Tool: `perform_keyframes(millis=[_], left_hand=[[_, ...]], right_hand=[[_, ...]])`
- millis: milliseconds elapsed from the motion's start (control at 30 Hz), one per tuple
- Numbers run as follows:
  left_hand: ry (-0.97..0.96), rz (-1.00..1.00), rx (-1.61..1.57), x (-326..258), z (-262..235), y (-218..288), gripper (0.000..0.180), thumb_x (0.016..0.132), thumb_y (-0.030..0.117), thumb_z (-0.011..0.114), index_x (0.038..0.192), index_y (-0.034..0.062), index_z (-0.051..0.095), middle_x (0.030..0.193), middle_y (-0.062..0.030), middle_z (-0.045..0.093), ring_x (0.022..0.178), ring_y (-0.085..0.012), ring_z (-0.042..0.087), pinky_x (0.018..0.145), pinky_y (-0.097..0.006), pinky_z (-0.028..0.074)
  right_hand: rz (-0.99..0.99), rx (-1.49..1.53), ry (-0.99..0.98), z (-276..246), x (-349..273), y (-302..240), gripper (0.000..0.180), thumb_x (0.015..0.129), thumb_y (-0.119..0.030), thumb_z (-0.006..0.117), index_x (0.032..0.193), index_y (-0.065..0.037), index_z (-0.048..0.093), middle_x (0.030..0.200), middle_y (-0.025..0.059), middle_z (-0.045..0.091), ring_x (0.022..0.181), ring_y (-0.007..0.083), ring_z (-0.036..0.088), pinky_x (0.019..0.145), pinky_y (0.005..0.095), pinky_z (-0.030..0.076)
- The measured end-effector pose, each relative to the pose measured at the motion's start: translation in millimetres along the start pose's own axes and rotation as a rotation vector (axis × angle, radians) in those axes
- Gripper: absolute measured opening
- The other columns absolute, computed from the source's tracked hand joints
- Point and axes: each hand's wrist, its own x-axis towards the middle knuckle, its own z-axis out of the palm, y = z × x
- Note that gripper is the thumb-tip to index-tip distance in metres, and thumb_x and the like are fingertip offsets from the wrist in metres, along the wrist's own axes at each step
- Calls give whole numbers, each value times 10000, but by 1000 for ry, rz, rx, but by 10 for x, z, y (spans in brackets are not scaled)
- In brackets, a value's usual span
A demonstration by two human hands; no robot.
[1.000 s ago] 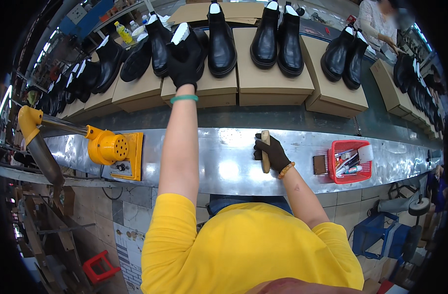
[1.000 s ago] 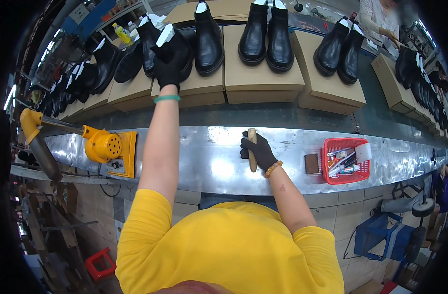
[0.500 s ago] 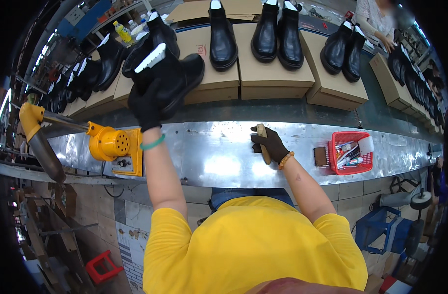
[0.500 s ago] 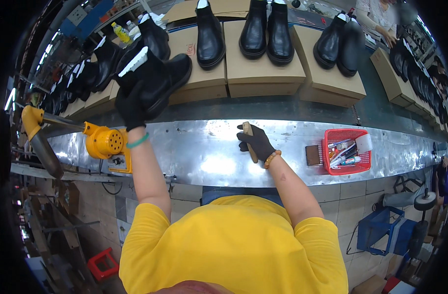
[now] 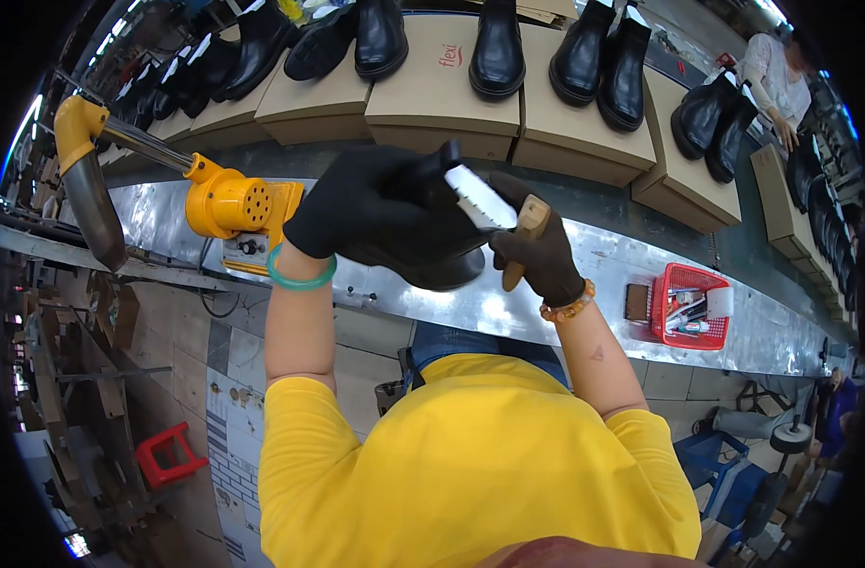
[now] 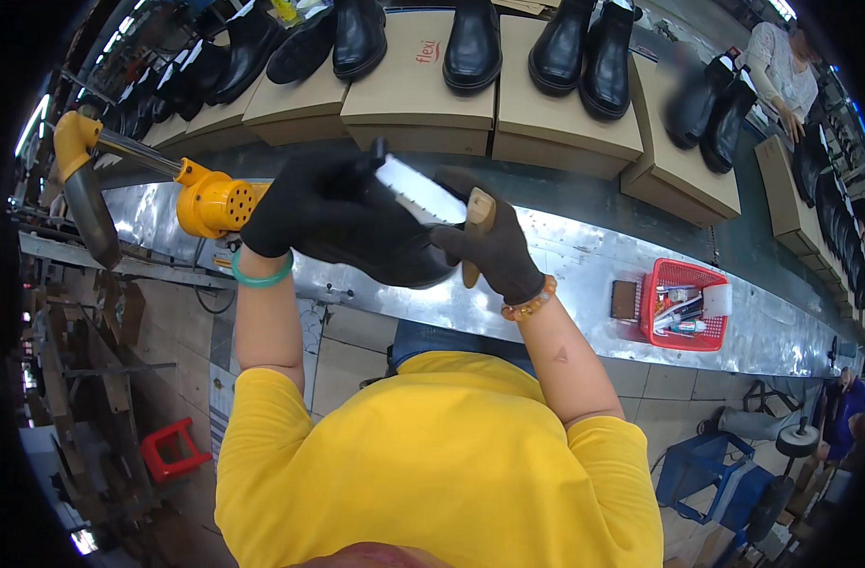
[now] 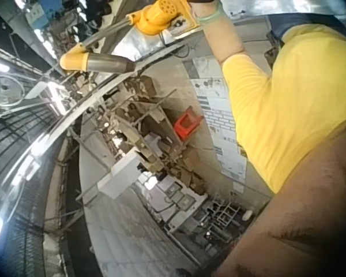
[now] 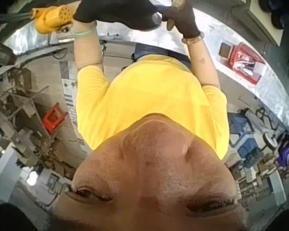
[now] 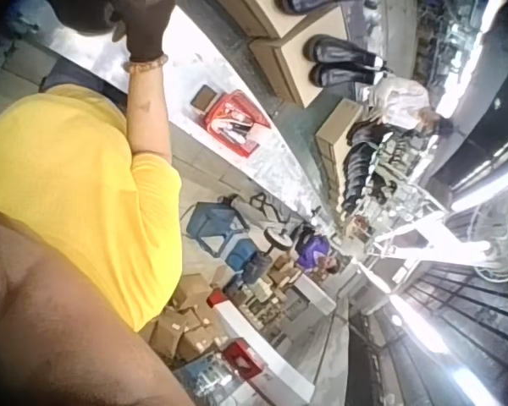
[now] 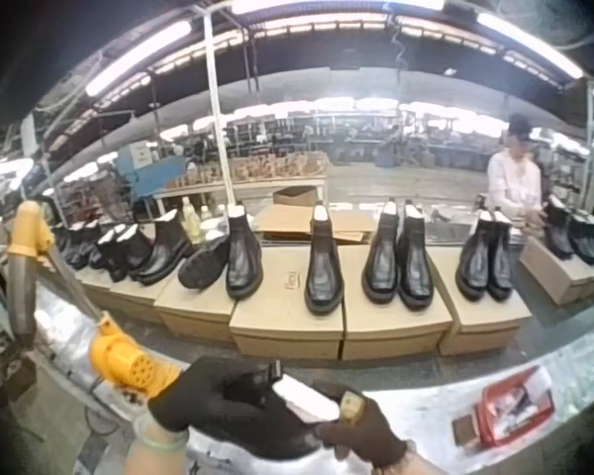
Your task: The person polishes black leather boots using a wooden block and a white cloth. They pick up boots from a row of boxes, rub the surface with the block, and wipe them with the cloth before placing them back. The process is repeated for multiple boots on a metal workbench.
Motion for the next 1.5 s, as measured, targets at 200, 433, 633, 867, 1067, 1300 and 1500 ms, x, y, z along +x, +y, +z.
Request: perform_keyframes(millis=[200,433,633,867,1067,1300,1500], left_hand=[[313,98,707,71,392,274,664,634,407,754,1206,109,593,1175,-133,596,1123,-329,535,949,-463,405],[574,-90,-546,-213,579,-414,834,631,207,815,1353,66,422,1302,-140,502,1193,-262,498,1007,-383,399],[572,-106,-1037,-505,1197,-800,756,661,47,757,1338,43,422,1253,-78,539,1139,-202,519,992,-336,410],[674,100,-941,-709,942,-590,700,638,74,775,1271,-2,487,1204,-88,579,1077,-195,561,959,-337,435],[709,66,-896,-1227,615,-601,848,625,188,817,1335,-29,408,1260,-148,541,1137,-232,538,972,-360,436],[293,-346,-919,-1568,367,-814,801,773,461,650,1380,47,331,1396,-211,373,1234,-331,445,1053,-409,366],[-268,-853,520,-1079,66,-278,552,817,335,660,1320,190,486,1407,-86,416,1257,-205,424,1099,-293,287]], right_hand=[[-33,-87,212,-208,-159,17,485,715,-33,680,1179,1,544,905,91,625,609,121,582,529,250,493],[-64,-99,283,-219,-267,93,503,716,-23,668,1195,5,517,987,117,619,618,149,593,537,268,502],[-56,-60,256,-255,-353,161,554,719,-68,613,1246,-3,454,914,114,599,610,176,598,547,290,508],[-6,-40,96,-364,-407,304,558,779,-85,562,1308,24,423,1183,204,574,585,177,588,560,293,500],[148,-110,105,-282,-391,480,492,838,-134,594,1284,15,449,1050,173,637,590,145,584,554,273,494],[252,-163,67,-113,-332,652,447,835,-81,569,1261,18,474,1026,164,643,565,138,577,527,259,481],[333,-216,48,-42,-314,793,430,856,-104,588,1254,19,482,1027,135,645,567,119,571,528,244,478]])
